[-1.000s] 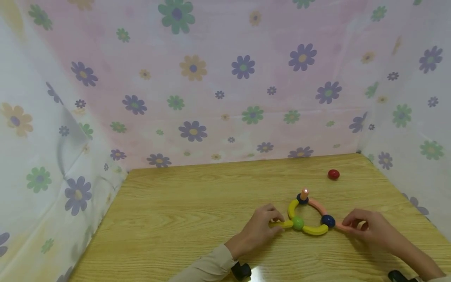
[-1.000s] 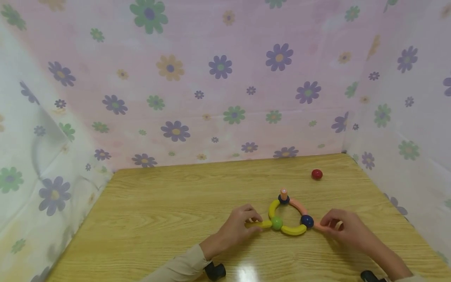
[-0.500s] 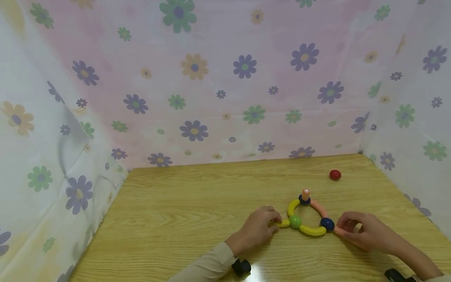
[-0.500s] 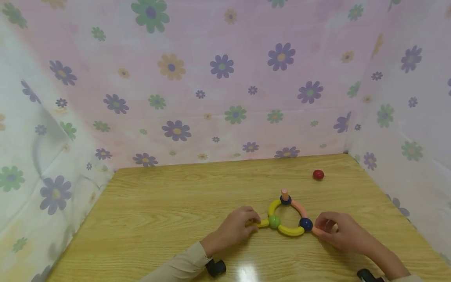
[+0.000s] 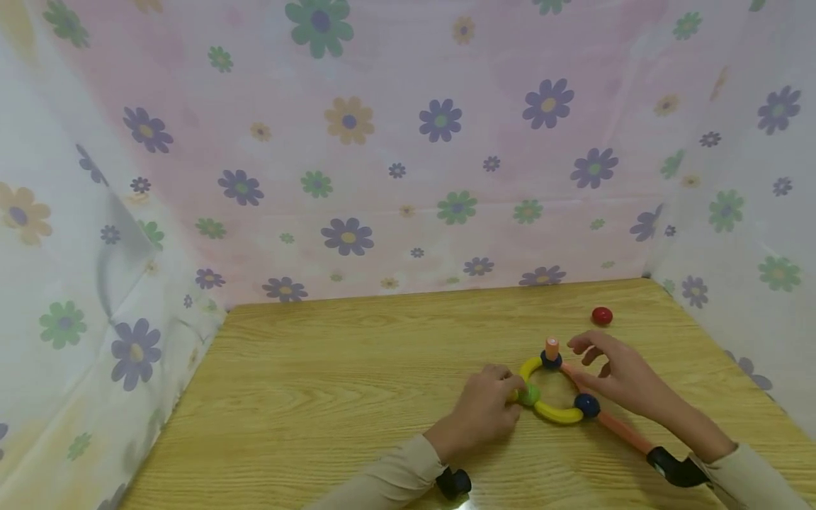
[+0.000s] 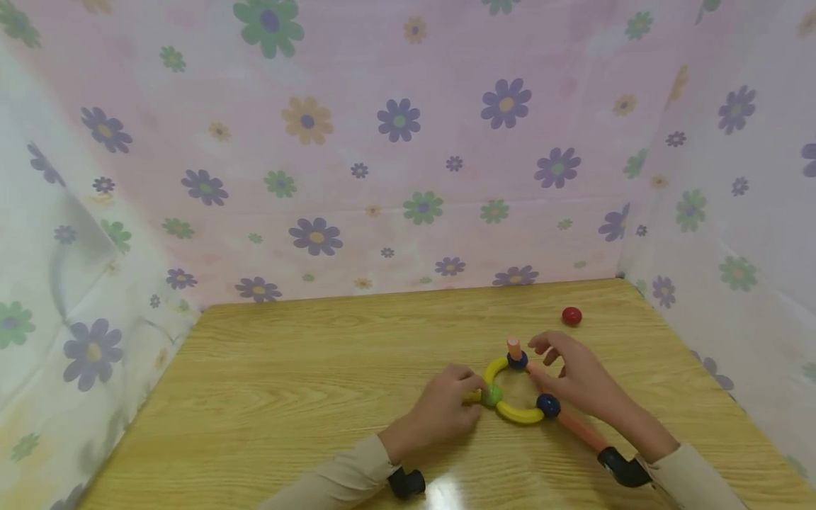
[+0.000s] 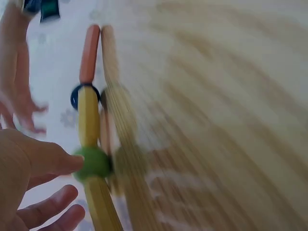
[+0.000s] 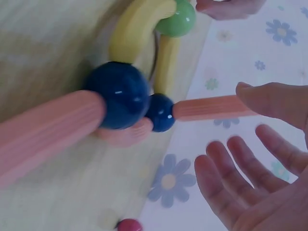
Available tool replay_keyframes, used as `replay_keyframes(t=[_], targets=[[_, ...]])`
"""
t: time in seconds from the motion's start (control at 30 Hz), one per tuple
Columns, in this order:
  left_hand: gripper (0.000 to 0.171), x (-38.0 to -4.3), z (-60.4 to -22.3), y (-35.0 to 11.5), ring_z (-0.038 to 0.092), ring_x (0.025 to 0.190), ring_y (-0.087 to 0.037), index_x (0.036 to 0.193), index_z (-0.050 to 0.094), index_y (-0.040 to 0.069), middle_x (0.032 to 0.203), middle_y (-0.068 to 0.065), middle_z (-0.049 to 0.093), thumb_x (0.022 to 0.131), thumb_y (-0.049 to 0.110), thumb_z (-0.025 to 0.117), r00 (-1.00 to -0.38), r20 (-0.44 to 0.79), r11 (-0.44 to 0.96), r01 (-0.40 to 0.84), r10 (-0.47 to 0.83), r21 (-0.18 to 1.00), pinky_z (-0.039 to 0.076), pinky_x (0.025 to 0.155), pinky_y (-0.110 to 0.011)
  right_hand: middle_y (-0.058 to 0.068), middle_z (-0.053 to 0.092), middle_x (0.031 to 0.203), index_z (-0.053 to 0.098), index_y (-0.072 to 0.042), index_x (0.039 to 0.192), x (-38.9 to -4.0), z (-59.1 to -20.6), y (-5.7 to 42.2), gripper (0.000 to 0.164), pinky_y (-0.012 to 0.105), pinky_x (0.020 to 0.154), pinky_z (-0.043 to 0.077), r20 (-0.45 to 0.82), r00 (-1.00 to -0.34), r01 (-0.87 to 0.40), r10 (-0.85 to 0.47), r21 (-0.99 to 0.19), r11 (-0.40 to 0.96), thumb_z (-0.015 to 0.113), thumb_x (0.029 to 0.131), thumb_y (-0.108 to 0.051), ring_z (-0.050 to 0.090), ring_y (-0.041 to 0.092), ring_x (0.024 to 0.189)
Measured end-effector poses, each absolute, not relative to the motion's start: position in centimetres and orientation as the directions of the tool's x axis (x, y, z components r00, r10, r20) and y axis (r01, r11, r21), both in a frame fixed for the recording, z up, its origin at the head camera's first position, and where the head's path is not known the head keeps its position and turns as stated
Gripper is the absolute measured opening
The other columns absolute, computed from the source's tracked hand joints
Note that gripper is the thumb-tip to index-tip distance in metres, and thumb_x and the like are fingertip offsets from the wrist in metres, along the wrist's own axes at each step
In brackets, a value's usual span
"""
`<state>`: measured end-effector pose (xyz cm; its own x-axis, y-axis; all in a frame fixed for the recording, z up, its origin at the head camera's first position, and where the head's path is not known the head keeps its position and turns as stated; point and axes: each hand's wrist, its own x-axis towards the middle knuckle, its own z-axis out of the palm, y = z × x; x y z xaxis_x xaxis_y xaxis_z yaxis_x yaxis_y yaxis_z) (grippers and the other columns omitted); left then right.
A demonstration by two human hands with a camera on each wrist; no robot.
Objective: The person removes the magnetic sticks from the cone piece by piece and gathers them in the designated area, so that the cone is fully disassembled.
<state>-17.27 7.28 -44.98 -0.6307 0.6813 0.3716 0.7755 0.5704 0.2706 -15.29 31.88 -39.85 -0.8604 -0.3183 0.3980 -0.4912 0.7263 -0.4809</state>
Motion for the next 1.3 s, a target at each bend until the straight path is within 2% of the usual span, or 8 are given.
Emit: replay_keyframes(t=[0.07,0.17,0.27,0.37,0.53,0.77,1.0,1.3], targets=[[0.017,-16.9,-44.7,8.0,0.051,0.093,-0.005,0.101,0.068,0.025,0.101,0.008,0.059,0.085,0.02,0.067,-0.619,0.362,0.563,0.785,0.697,0.258,0.039,0.071,-0.018,0.005,0.06,0.099,0.058,-0.006,0.11,-15.9,-39.6,31.4,0.039,0.026,0.054,0.048,0.44,-0.836,-0.519,-0.328,-0.443,0.731,0.078,0.076,-0.004,0.059,0.019,0.078],[0.02,-16.5,-44.3,9.1,0.049,0.098,-0.005,0.109,0.067,0.027,0.108,0.009,0.057,0.089,0.028,0.064,-0.602,0.33,0.57,0.797,0.727,0.2,0.039,0.073,-0.019,0.006,0.06,0.1,0.058,-0.005,0.112,-16.8,-39.5,30.8,0.043,0.027,0.057,0.048,0.471,-0.808,-0.556,-0.353,-0.414,0.721,0.08,0.074,-0.004,0.059,0.02,0.08],[0.023,-16.2,-44.1,10.0,0.045,0.1,-0.005,0.115,0.065,0.031,0.113,0.011,0.053,0.093,0.035,0.059,-0.586,0.27,0.571,0.809,0.764,0.14,0.037,0.073,-0.019,0.003,0.061,0.099,0.06,-0.006,0.11,-17.7,-39.3,30.3,0.04,0.028,0.058,0.048,0.478,-0.795,-0.578,-0.373,-0.413,0.704,0.079,0.075,-0.004,0.057,0.015,0.081],[0.024,-16.1,-44.1,10.5,0.041,0.1,-0.006,0.115,0.064,0.033,0.112,0.012,0.051,0.096,0.04,0.053,-0.569,0.221,0.563,0.821,0.792,0.096,0.035,0.072,-0.019,-0.001,0.062,0.092,0.062,-0.011,0.103,-18.4,-39.1,29.8,0.031,0.028,0.058,0.048,0.484,-0.78,-0.603,-0.397,-0.415,0.681,0.077,0.077,-0.003,0.056,0.011,0.078],[0.024,-16.1,-44.3,10.5,0.04,0.094,-0.006,0.111,0.067,0.032,0.108,0.011,0.051,0.098,0.039,0.049,-0.561,0.234,0.56,0.825,0.794,0.08,0.035,0.07,-0.017,-0.004,0.061,0.081,0.062,-0.014,0.09,-19.1,-38.5,29.7,0.027,0.026,0.054,0.047,0.49,-0.756,-0.641,-0.433,-0.42,0.643,0.074,0.076,0.006,0.057,0.013,0.071],[0.02,-16.0,-44.0,9.9,0.035,0.083,-0.005,0.099,0.067,0.031,0.098,0.011,0.047,0.097,0.04,0.05,-0.527,0.255,0.537,0.843,0.811,0.036,0.031,0.064,-0.014,-0.004,0.061,0.082,0.061,-0.015,0.091,-19.8,-37.6,31.1,0.029,0.024,0.052,0.046,0.439,-0.757,-0.648,-0.484,-0.412,0.641,0.074,0.076,0.006,0.056,0.007,0.071],[0.021,-16.7,-44.2,9.4,0.04,0.093,-0.005,0.096,0.066,0.03,0.109,0.011,0.05,0.097,0.042,0.049,-0.547,0.213,0.551,0.833,0.81,0.042,0.037,0.074,-0.015,-0.002,0.06,0.087,0.062,-0.013,0.091,-20.8,-37.1,32.6,0.024,0.025,0.053,0.047,0.342,-0.795,-0.606,-0.501,-0.427,0.671,0.072,0.079,0.005,0.057,0.009,0.072],[0.016,-17.7,-44.8,8.3,0.045,0.102,-0.009,0.093,0.068,0.025,0.115,0.005,0.054,0.095,0.035,0.056,-0.544,0.281,0.56,0.828,0.79,0.029,0.04,0.085,-0.017,-0.004,0.055,0.079,0.063,-0.011,0.085,-21.0,-37.1,34.9,0.024,0.024,0.049,0.04,0.315,-0.774,-0.633,-0.55,-0.425,0.647,0.071,0.075,0.009,0.05,0.003,0.065]])
